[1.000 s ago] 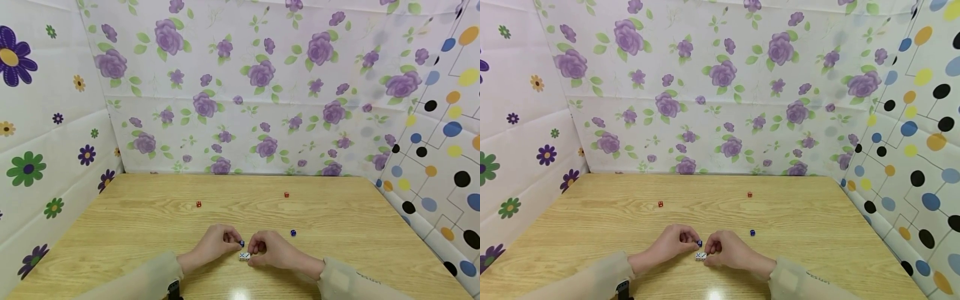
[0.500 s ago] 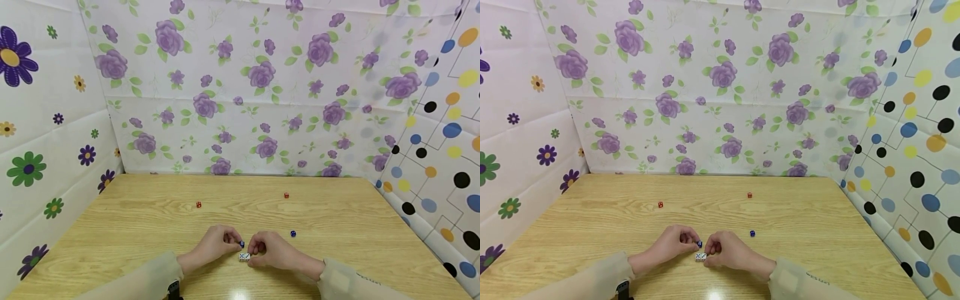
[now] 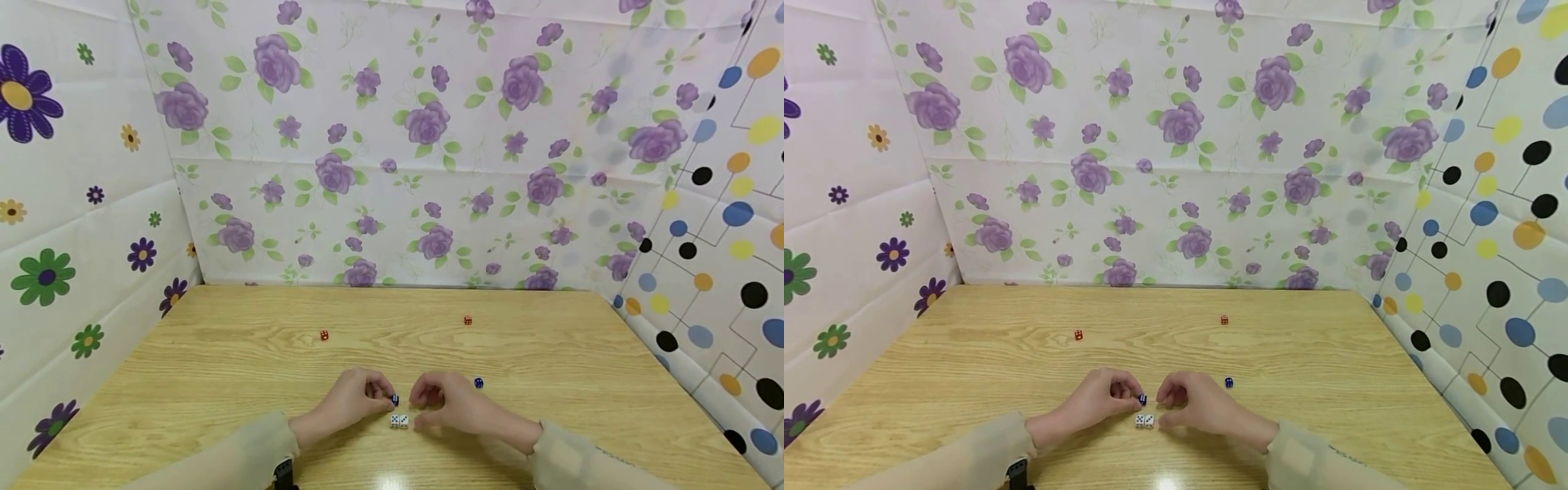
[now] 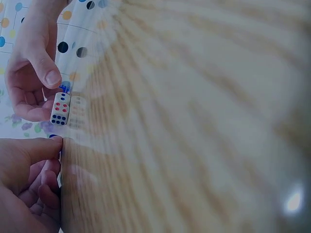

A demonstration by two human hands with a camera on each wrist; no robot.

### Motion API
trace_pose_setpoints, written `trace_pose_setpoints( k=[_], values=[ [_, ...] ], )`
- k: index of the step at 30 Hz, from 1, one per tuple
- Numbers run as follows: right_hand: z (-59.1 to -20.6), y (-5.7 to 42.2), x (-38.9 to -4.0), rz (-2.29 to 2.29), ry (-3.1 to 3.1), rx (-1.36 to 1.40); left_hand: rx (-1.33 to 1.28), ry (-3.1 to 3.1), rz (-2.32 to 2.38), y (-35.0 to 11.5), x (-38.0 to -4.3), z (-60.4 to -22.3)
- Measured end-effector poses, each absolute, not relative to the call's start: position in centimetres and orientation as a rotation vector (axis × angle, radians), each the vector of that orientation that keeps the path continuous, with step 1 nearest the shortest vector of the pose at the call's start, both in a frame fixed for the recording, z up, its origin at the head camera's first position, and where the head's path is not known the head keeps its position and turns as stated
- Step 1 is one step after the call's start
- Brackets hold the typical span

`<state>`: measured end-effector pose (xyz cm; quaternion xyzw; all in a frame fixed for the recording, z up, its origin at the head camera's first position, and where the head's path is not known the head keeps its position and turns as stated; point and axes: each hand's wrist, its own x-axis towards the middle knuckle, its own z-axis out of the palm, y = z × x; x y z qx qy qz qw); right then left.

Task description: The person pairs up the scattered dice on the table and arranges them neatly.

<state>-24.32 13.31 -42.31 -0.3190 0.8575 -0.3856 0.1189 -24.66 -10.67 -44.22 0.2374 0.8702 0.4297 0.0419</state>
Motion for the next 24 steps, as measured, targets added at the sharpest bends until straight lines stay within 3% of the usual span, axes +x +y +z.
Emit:
trace_pose_setpoints(
  k=[24],
  values=[
    [-42.4, 20.7, -27.9, -1.11, 2.801, -0.794, 0.745, 2.658, 1.305, -10.8, -24.8, -44.3]
  ],
)
